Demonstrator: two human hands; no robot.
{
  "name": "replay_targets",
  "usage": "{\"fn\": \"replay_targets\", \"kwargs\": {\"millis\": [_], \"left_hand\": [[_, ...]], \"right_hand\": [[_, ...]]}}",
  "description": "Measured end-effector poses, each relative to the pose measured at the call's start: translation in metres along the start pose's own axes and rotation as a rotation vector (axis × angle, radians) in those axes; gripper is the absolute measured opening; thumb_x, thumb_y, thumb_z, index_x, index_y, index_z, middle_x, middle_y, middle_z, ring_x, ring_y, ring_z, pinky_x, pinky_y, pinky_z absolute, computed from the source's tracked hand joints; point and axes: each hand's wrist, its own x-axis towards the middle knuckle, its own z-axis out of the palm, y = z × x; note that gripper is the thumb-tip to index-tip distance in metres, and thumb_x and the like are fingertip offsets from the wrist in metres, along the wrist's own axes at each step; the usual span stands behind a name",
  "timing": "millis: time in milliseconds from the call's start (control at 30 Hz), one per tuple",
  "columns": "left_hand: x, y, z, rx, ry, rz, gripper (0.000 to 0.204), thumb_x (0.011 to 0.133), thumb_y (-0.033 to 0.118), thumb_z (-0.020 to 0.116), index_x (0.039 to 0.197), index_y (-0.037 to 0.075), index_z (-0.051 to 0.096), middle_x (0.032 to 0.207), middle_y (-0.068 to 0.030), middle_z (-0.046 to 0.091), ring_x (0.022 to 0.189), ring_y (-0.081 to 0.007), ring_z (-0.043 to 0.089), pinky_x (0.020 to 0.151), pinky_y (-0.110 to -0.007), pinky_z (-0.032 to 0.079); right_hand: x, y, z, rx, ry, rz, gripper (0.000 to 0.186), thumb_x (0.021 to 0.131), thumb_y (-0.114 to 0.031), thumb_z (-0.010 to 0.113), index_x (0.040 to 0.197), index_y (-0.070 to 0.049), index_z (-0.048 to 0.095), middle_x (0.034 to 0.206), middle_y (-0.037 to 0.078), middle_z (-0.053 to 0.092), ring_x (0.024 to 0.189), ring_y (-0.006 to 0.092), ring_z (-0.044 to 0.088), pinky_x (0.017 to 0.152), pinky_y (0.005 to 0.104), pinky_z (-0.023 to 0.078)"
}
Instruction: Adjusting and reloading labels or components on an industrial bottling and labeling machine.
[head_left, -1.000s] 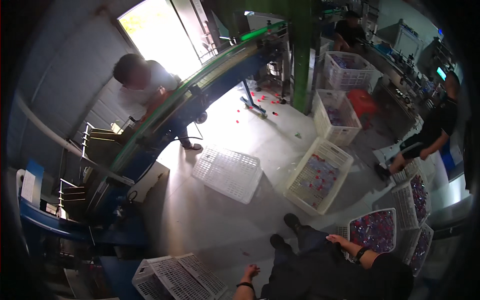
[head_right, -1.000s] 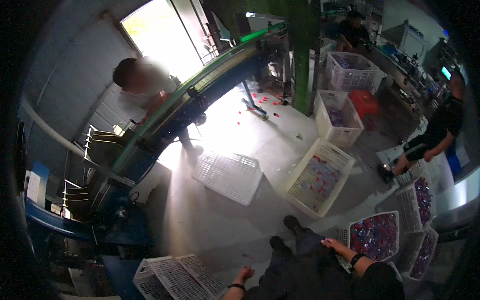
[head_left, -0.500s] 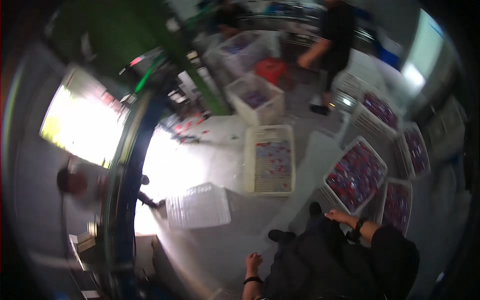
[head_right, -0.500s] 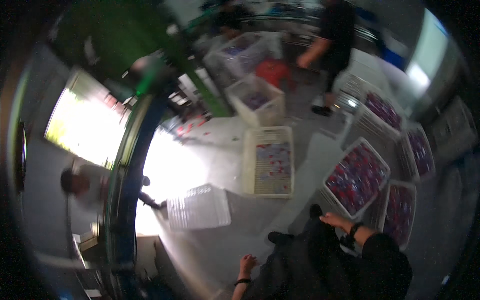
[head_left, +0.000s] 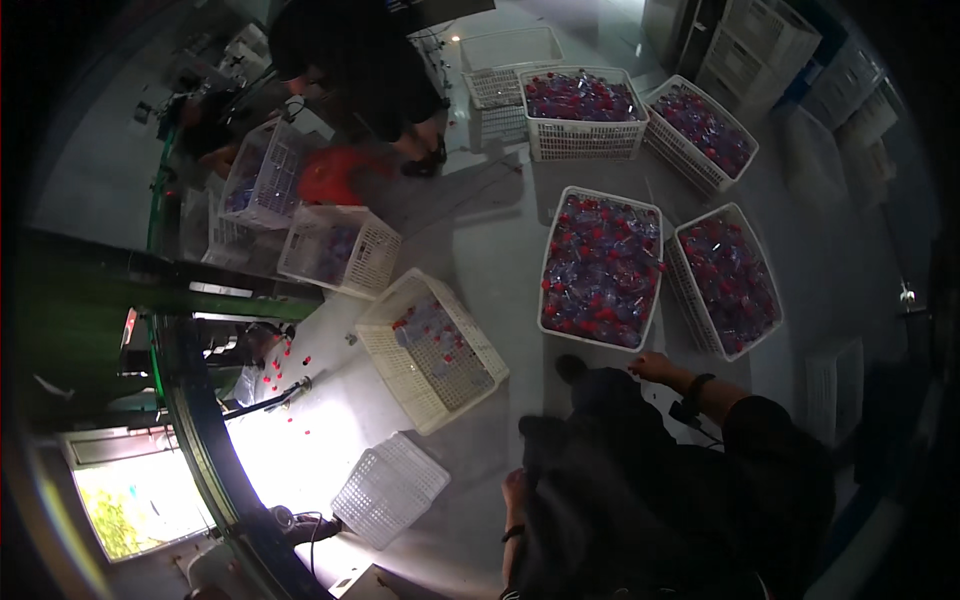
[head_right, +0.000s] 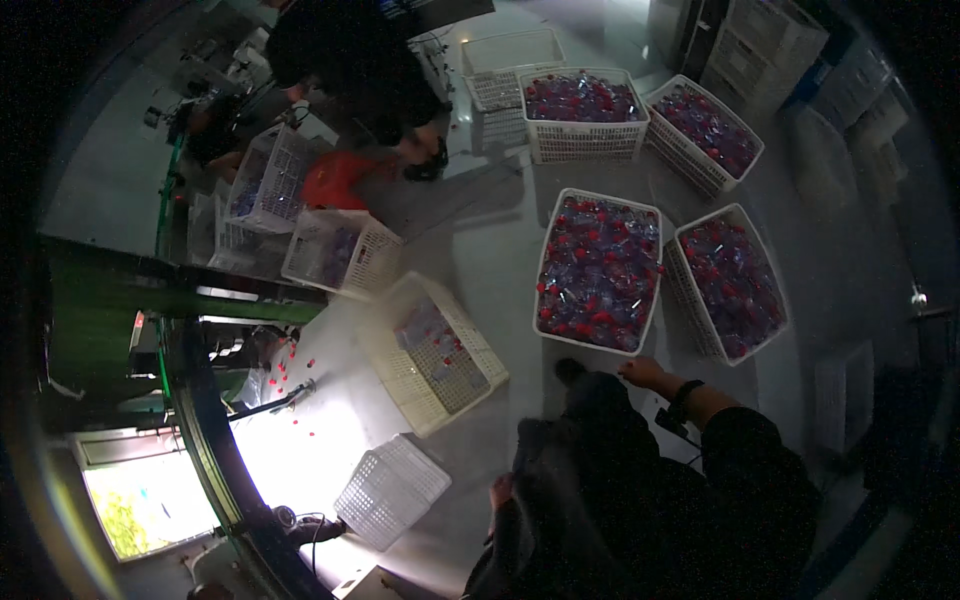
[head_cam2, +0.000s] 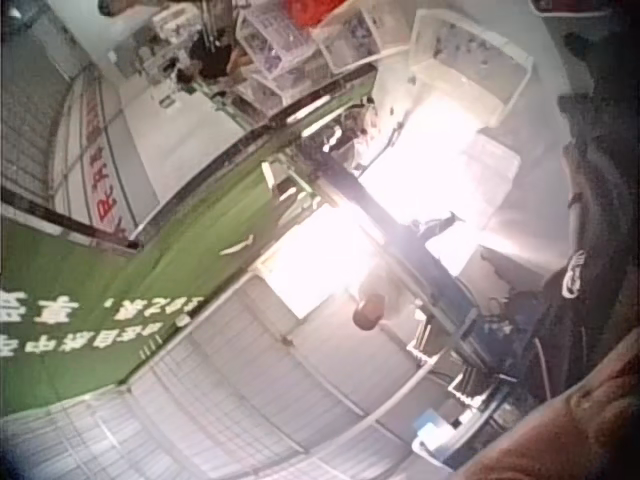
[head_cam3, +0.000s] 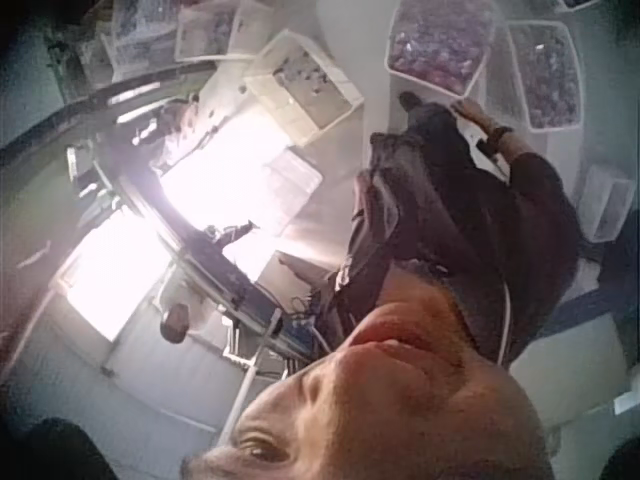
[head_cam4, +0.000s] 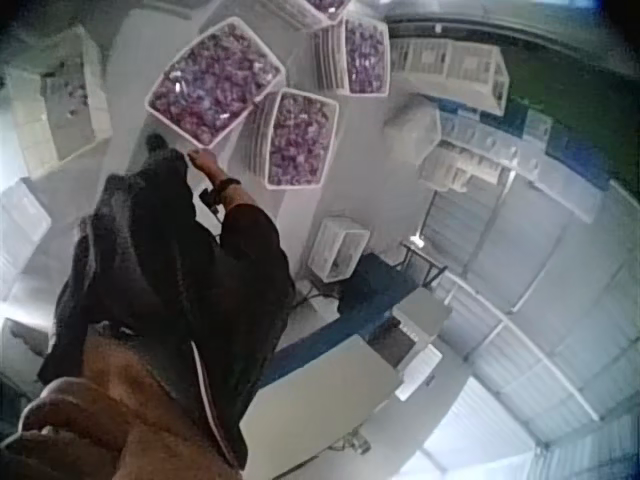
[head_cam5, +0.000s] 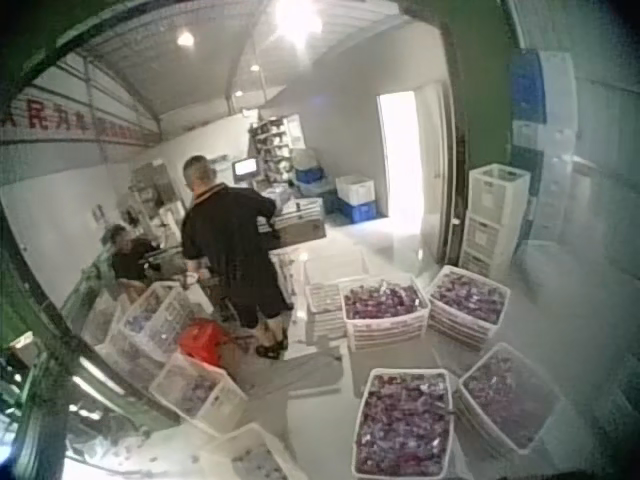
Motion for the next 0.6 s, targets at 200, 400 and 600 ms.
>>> {"fn": "replay_targets", "kwargs": {"millis": [200, 400, 600], "left_hand": [[0.044, 0.083, -0.043, -0.715, -0.188, -0.219, 0.022, 0.09, 0.015, 0.049, 0.105, 0.002, 0.057, 0.086, -0.0166, 0.065, 0.074, -0.024, 0.063, 0.062, -0.033, 0.052], [0.104, 0.109, -0.046, -0.27, -0.329, 0.06, 0.027, 0.09, 0.019, 0.047, 0.109, 0.003, 0.057, 0.088, -0.0189, 0.065, 0.079, -0.0303, 0.063, 0.064, -0.038, 0.052], [0.214, 0.117, -0.067, 0.257, -0.286, 0.147, 0.032, 0.087, 0.033, 0.049, 0.094, 0.009, 0.068, 0.101, -0.0151, 0.065, 0.096, -0.0317, 0.062, 0.083, -0.041, 0.049]], "right_hand": [[-0.001, 0.009, -0.01, 0.211, -0.112, 0.172, 0.045, 0.086, -0.047, 0.057, 0.101, -0.005, 0.064, 0.097, 0.016, 0.065, 0.082, 0.0268, 0.062, 0.07, 0.0435, 0.049], [0.019, -0.011, 0.0, 0.722, -0.303, 0.423, 0.056, 0.083, -0.049, 0.06, 0.123, -0.01, 0.053, 0.121, 0.016, 0.054, 0.107, 0.0322, 0.052, 0.086, 0.049, 0.045], [0.066, -0.047, -0.007, 0.862, -0.555, 0.55, 0.067, 0.083, -0.048, 0.06, 0.137, -0.013, 0.041, 0.141, 0.015, 0.038, 0.129, 0.0342, 0.036, 0.096, 0.051, 0.041]]}}
